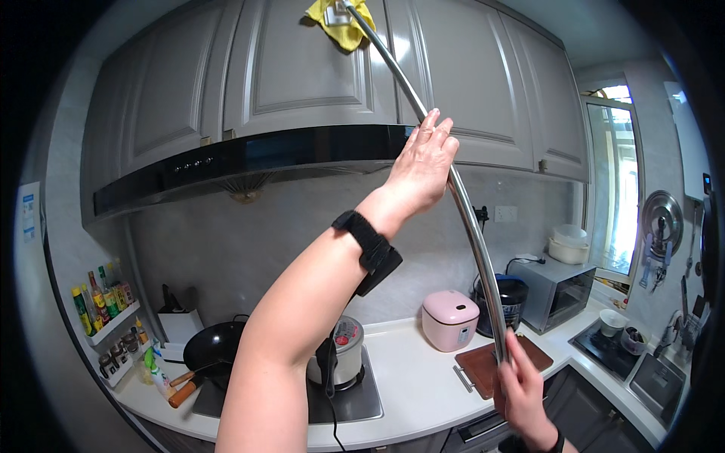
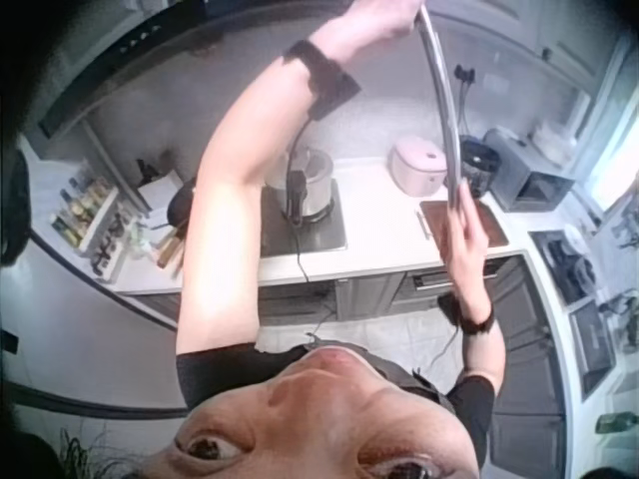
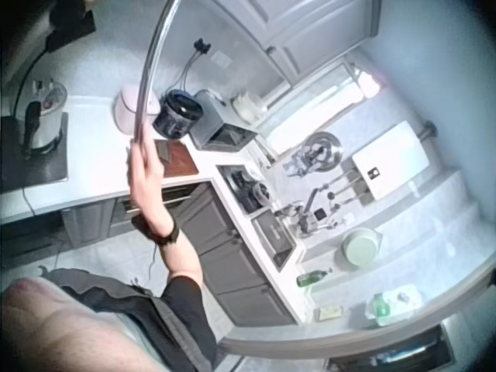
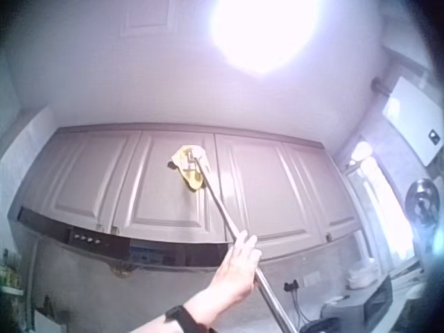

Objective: The person cleans the kitchen wall and upper cabinets using a long-handled mop with a yellow cloth, then switches to a handheld yellow cloth to wipe the wall and countertop. They spray cleaner from a green bottle onto the wall and continue wiping with the cloth.

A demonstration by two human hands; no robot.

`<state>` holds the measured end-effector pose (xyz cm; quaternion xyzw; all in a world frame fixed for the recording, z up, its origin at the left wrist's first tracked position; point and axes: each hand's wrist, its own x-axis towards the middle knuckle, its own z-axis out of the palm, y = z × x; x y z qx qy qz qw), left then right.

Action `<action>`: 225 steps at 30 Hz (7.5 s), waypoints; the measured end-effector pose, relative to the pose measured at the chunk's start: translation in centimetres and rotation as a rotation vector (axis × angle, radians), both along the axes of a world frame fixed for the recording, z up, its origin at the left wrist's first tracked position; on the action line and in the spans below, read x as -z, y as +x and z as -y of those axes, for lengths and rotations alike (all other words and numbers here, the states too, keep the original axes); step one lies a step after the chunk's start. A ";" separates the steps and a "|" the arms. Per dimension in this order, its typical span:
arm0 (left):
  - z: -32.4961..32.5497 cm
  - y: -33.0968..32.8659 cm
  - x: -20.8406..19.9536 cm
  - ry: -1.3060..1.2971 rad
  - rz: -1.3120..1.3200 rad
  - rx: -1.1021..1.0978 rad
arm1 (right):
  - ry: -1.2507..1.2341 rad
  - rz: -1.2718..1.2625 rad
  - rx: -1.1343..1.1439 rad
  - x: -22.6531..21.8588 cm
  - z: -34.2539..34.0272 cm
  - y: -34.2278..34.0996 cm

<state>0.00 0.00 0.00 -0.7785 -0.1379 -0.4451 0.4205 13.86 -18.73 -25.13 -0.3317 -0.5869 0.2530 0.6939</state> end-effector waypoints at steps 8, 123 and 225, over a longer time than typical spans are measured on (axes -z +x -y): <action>-1.7 -4.7 -3.6 0.100 0.070 -0.007 | 0.012 -0.016 -0.046 -9.7 -5.8 -6.7; 3.1 -25.0 2.7 0.062 0.098 0.065 | -0.232 -0.176 -0.184 -2.2 2.3 -26.9; 22.4 -46.6 18.7 -1.002 1.191 1.007 | -0.424 0.505 0.143 40.1 16.8 -26.9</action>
